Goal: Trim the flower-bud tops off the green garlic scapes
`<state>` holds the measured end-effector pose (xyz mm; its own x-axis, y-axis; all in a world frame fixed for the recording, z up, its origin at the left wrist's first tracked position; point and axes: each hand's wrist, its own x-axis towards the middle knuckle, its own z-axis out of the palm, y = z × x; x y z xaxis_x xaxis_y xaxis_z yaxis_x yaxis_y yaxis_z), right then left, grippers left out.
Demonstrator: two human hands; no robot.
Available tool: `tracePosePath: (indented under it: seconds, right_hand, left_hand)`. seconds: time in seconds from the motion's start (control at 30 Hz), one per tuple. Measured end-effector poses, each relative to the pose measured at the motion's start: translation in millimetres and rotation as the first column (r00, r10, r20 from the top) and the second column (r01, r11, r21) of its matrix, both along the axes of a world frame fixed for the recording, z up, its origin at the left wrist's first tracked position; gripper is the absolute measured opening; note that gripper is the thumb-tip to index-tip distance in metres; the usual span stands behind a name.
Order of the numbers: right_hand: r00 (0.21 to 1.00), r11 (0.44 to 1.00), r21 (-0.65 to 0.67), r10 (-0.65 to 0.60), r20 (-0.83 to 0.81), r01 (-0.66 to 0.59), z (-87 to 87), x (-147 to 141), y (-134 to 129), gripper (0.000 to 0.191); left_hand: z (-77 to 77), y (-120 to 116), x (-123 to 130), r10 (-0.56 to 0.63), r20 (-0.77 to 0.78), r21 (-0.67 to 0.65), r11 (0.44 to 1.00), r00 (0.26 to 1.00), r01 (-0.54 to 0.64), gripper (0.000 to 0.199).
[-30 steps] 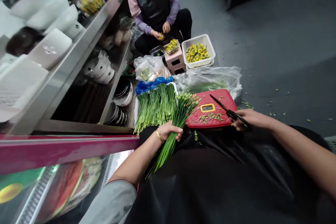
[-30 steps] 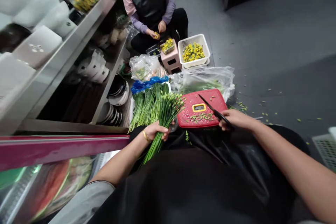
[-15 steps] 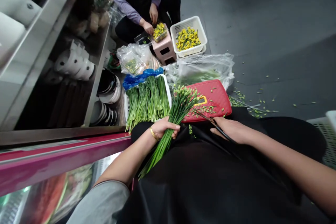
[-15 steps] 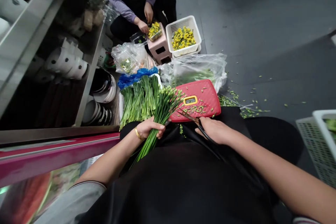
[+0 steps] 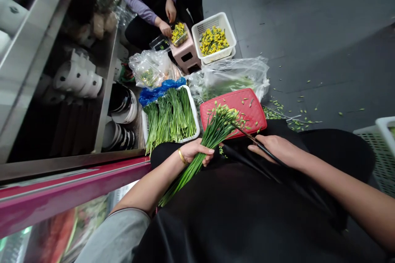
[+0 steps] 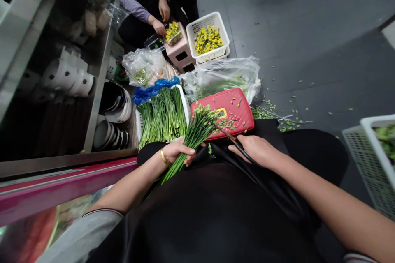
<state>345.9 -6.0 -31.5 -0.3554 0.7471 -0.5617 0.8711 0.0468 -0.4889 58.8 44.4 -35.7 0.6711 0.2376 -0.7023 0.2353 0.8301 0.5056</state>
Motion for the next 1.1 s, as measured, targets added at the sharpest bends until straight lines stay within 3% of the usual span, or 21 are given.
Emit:
tracePosePath:
  seconds: [0.1, 0.4, 0.7, 0.97, 1.1]
  right_hand:
    - [0.995, 0.999, -0.031, 0.016, -0.103, -0.02, -4.0, 4, -1, 0.032]
    - [0.992, 0.994, 0.018, 0.109, 0.066, -0.11, 14.5, -12, 16, 0.036]
    - [0.998, 0.996, -0.069, -0.057, -0.023, 0.056, -13.1, -12, -20, 0.042]
    - [0.994, 0.995, -0.066, 0.076, 0.084, -0.07, 7.8, -2, -4, 0.041]
    - [0.998, 0.999, -0.007, 0.033, 0.051, -0.033, 6.9, -10, -2, 0.041]
  left_hand:
    - [0.5, 0, 0, 0.005, 0.013, -0.025, 1.0, 1.0, -0.004, 0.07]
    - [1.9, -9, 18, -0.092, -0.146, -0.04, 0.995, 0.985, 0.087, 0.061]
    - [2.6, -9, 17, -0.126, -0.177, -0.05, 0.992, 0.976, 0.119, 0.062]
    - [-2.6, -15, 25, -0.229, -0.215, 0.002, 0.972, 0.949, 0.235, 0.052]
    - [-5.5, -18, 27, -0.234, -0.237, 0.015, 0.97, 0.943, 0.245, 0.053]
